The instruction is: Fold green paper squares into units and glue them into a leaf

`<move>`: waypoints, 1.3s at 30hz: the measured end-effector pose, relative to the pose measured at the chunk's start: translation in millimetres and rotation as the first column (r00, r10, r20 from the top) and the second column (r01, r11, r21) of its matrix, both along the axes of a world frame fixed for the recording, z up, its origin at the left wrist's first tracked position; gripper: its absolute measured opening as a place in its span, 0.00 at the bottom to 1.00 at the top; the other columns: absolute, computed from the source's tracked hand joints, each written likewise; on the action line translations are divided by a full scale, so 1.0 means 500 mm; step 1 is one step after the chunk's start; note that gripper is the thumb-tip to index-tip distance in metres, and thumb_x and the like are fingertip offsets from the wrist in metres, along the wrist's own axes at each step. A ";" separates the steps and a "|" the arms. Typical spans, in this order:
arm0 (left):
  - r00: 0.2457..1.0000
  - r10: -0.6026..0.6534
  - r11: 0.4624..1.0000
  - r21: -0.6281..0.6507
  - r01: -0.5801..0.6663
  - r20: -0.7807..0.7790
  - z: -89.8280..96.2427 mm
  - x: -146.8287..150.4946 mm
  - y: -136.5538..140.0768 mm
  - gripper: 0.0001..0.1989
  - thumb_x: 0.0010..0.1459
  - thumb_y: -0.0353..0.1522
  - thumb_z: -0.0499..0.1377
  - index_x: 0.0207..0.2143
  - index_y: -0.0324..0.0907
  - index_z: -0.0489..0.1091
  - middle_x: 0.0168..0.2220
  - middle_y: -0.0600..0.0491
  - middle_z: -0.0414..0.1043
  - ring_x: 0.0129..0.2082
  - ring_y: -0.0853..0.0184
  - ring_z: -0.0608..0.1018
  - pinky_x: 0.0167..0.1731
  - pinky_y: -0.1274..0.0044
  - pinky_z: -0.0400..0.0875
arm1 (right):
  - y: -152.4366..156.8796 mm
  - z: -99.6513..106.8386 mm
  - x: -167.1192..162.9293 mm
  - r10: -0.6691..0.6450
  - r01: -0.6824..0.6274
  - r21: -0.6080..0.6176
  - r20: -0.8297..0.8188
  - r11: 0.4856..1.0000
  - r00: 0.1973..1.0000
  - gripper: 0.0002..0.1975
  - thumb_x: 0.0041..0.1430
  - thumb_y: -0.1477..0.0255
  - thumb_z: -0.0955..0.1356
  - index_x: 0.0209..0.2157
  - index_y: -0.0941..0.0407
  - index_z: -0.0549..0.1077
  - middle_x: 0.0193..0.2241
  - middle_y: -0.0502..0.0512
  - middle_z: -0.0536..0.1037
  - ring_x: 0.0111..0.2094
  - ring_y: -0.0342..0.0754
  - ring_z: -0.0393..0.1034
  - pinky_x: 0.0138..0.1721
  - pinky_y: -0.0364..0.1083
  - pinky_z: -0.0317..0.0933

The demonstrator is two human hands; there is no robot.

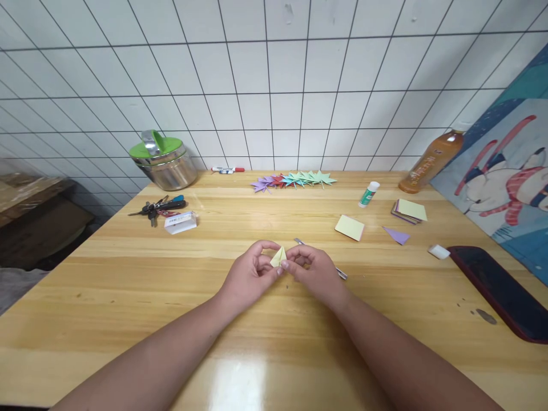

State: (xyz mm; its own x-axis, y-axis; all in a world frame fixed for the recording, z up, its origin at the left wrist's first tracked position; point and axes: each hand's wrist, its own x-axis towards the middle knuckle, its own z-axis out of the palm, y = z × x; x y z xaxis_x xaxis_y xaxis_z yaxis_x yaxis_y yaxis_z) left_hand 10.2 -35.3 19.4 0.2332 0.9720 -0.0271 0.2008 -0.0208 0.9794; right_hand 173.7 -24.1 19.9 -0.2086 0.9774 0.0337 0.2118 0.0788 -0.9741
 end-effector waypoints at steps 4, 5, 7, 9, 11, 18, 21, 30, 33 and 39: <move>1.000 0.025 0.999 0.031 -0.024 -0.016 0.003 0.002 -0.002 0.22 0.50 0.35 0.62 0.47 0.44 0.60 0.23 0.58 0.72 0.21 0.72 0.71 0.24 0.81 0.62 | -0.002 0.002 -0.004 0.006 -0.008 -0.038 -0.043 0.999 0.999 0.08 0.49 0.66 0.67 0.24 0.57 0.69 0.21 0.48 0.71 0.23 0.41 0.64 0.24 0.40 0.61; 0.999 0.041 0.999 0.027 -0.041 0.003 0.003 0.003 -0.002 0.23 0.49 0.35 0.62 0.47 0.44 0.61 0.23 0.58 0.72 0.22 0.71 0.72 0.26 0.81 0.63 | -0.002 0.001 -0.006 0.007 -0.012 -0.065 -0.078 0.998 0.997 0.08 0.50 0.66 0.67 0.25 0.56 0.68 0.21 0.48 0.70 0.23 0.41 0.64 0.23 0.40 0.61; 0.997 0.037 0.999 -0.027 -0.035 0.065 0.005 0.006 -0.002 0.20 0.49 0.36 0.62 0.44 0.42 0.64 0.24 0.56 0.73 0.25 0.70 0.74 0.28 0.80 0.66 | -0.003 -0.003 -0.011 -0.003 -0.011 -0.099 -0.146 0.995 0.989 0.10 0.51 0.64 0.66 0.25 0.56 0.66 0.21 0.47 0.69 0.23 0.41 0.65 0.21 0.39 0.61; 0.993 -0.005 0.994 -0.108 0.019 0.121 0.007 0.010 -0.001 0.13 0.50 0.39 0.61 0.35 0.39 0.68 0.25 0.53 0.74 0.26 0.69 0.75 0.29 0.79 0.68 | -0.003 -0.007 -0.016 -0.020 0.000 -0.100 -0.197 0.995 0.980 0.10 0.53 0.63 0.65 0.26 0.56 0.64 0.20 0.47 0.69 0.22 0.41 0.65 0.21 0.39 0.62; 0.991 -0.034 0.987 -0.151 0.054 0.133 0.011 0.012 0.000 0.13 0.51 0.40 0.60 0.27 0.38 0.69 0.26 0.50 0.75 0.26 0.69 0.75 0.28 0.78 0.69 | -0.004 -0.009 -0.020 -0.042 0.020 -0.101 -0.224 0.995 0.974 0.11 0.53 0.63 0.65 0.26 0.56 0.64 0.19 0.47 0.68 0.22 0.41 0.65 0.20 0.39 0.61; 0.998 0.008 0.997 -0.079 -0.004 0.059 0.019 0.007 0.000 0.11 0.50 0.38 0.61 0.23 0.38 0.70 0.24 0.52 0.75 0.24 0.70 0.75 0.27 0.80 0.69 | -0.005 -0.002 -0.011 -0.028 -0.016 -0.201 -0.212 0.980 0.977 0.12 0.49 0.61 0.68 0.26 0.57 0.69 0.19 0.45 0.68 0.18 0.39 0.62 0.19 0.40 0.64; 0.999 -0.007 0.998 -0.057 0.010 0.050 0.019 0.004 -0.001 0.10 0.50 0.37 0.61 0.24 0.38 0.71 0.24 0.52 0.75 0.24 0.70 0.75 0.27 0.80 0.69 | -0.005 -0.001 -0.009 0.000 -0.034 -0.169 -0.195 0.985 0.981 0.12 0.47 0.62 0.69 0.24 0.57 0.69 0.20 0.47 0.71 0.22 0.41 0.66 0.22 0.41 0.65; 0.997 -0.072 0.996 -0.051 0.071 -0.014 0.012 -0.005 0.006 0.11 0.50 0.37 0.59 0.23 0.39 0.69 0.23 0.51 0.74 0.24 0.68 0.75 0.28 0.78 0.68 | -0.007 0.003 -0.004 0.062 -0.087 -0.157 -0.157 0.984 0.986 0.09 0.49 0.64 0.67 0.28 0.57 0.69 0.25 0.50 0.72 0.27 0.43 0.69 0.28 0.43 0.66; 0.981 -0.158 0.987 -0.040 0.154 -0.116 0.006 -0.010 0.005 0.12 0.51 0.38 0.58 0.21 0.39 0.68 0.20 0.54 0.71 0.20 0.71 0.71 0.22 0.81 0.63 | -0.008 0.013 0.009 0.022 -0.025 0.126 0.025 0.992 0.999 0.12 0.50 0.69 0.67 0.39 0.54 0.71 0.37 0.54 0.74 0.38 0.45 0.68 0.36 0.45 0.65; 0.965 -0.095 0.984 0.126 0.128 -0.243 0.007 -0.011 0.003 0.10 0.51 0.36 0.57 0.22 0.40 0.71 0.18 0.57 0.67 0.20 0.73 0.66 0.21 0.82 0.59 | 0.001 0.015 0.025 -0.044 -0.045 0.302 0.280 0.952 0.959 0.07 0.53 0.70 0.66 0.24 0.55 0.72 0.24 0.50 0.75 0.31 0.45 0.68 0.38 0.46 0.61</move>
